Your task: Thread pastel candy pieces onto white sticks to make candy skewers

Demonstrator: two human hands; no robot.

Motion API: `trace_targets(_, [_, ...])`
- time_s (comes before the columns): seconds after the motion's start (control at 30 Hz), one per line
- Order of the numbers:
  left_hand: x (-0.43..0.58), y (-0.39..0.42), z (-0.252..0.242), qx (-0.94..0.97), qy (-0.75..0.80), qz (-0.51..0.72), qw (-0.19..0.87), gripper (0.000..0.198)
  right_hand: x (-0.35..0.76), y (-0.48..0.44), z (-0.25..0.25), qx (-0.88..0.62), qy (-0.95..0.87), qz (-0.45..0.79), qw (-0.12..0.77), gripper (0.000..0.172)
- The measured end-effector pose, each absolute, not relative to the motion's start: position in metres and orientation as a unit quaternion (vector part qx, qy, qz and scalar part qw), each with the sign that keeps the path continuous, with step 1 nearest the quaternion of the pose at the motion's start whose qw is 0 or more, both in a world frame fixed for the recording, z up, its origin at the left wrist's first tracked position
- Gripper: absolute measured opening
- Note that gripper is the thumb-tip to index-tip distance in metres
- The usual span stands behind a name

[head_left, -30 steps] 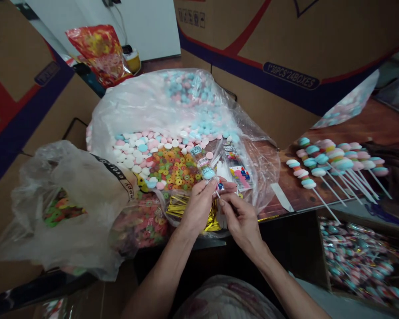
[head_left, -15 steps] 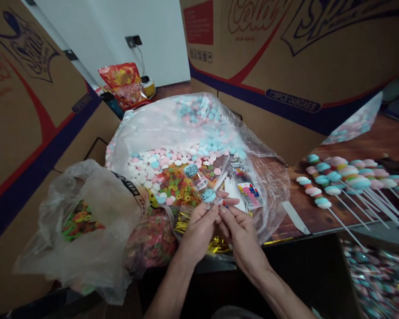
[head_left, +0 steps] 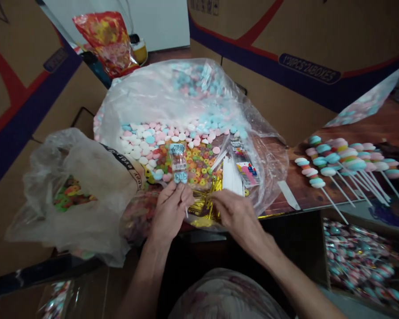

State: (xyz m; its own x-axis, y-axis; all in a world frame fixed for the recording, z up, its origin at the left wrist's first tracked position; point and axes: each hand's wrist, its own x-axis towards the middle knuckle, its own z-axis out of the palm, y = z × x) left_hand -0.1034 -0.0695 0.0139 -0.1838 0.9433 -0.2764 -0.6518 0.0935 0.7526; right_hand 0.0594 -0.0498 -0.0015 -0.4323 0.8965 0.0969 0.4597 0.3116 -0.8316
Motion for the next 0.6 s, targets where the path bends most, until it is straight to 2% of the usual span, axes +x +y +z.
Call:
trace_targets(0.07, [-0.101,-0.064,0.010,0.179,0.410,0.644,0.620,0.020,0.076,-0.035,-0.007,-0.454,-0.807,0.273,0.261,0.023])
trace_targets(0.17, [-0.097,-0.059,0.005,0.185,0.412,0.639,0.622,0.030,0.081,-0.023,-0.016,-0.417,-0.855,0.205,0.229,0.026])
trace_targets(0.3, [-0.095,-0.055,0.006,0.162,0.409,0.654,0.616,0.032,0.071,-0.017,-0.024,-0.395,-0.889,0.131,0.190,0.024])
trace_targets(0.43, [-0.100,-0.053,0.009,0.149,0.424,0.652,0.611,0.027,0.071,-0.008,-0.024,-0.368,-0.901,0.118,0.194,0.022])
trace_targets(0.6, [-0.100,-0.051,0.007,0.165,0.438,0.649,0.600,0.025,0.079,0.002,-0.024,-0.340,-0.892,0.147,0.259,0.019])
